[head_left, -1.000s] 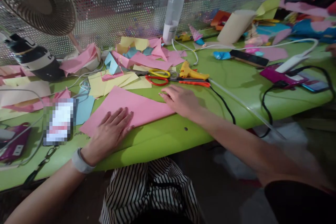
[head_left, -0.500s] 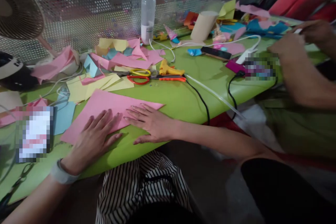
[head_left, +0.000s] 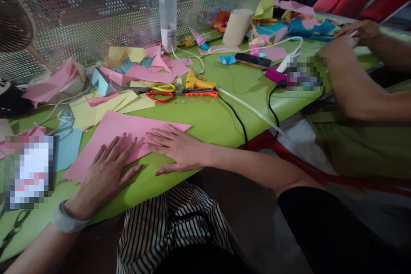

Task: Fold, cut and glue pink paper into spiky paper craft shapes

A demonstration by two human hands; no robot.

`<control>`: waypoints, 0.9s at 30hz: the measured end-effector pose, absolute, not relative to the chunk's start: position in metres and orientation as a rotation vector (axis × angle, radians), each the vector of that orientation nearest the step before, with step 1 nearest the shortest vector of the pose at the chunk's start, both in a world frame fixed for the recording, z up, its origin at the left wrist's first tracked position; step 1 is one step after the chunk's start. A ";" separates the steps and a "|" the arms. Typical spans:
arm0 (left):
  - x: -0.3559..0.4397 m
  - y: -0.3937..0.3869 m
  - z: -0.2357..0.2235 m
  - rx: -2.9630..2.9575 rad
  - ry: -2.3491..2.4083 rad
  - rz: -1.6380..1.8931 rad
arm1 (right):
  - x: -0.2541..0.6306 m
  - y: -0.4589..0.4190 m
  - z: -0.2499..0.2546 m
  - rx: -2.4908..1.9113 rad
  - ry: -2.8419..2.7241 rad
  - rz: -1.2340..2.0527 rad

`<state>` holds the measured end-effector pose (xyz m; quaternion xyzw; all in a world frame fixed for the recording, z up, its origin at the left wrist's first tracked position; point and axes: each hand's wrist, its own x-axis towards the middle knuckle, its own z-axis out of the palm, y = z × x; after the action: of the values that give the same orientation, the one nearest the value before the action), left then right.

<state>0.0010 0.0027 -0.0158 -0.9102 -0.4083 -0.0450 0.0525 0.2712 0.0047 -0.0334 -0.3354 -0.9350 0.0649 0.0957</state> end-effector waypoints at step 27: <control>0.002 -0.001 -0.014 -2.775 -1.305 -0.002 | 0.271 0.002 -0.034 -0.987 -2.763 0.208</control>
<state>0.0021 -0.0013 -0.0140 -0.9043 -0.4252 -0.0007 0.0376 0.2706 0.0020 -0.0341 -0.3338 -0.9347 0.0704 0.1001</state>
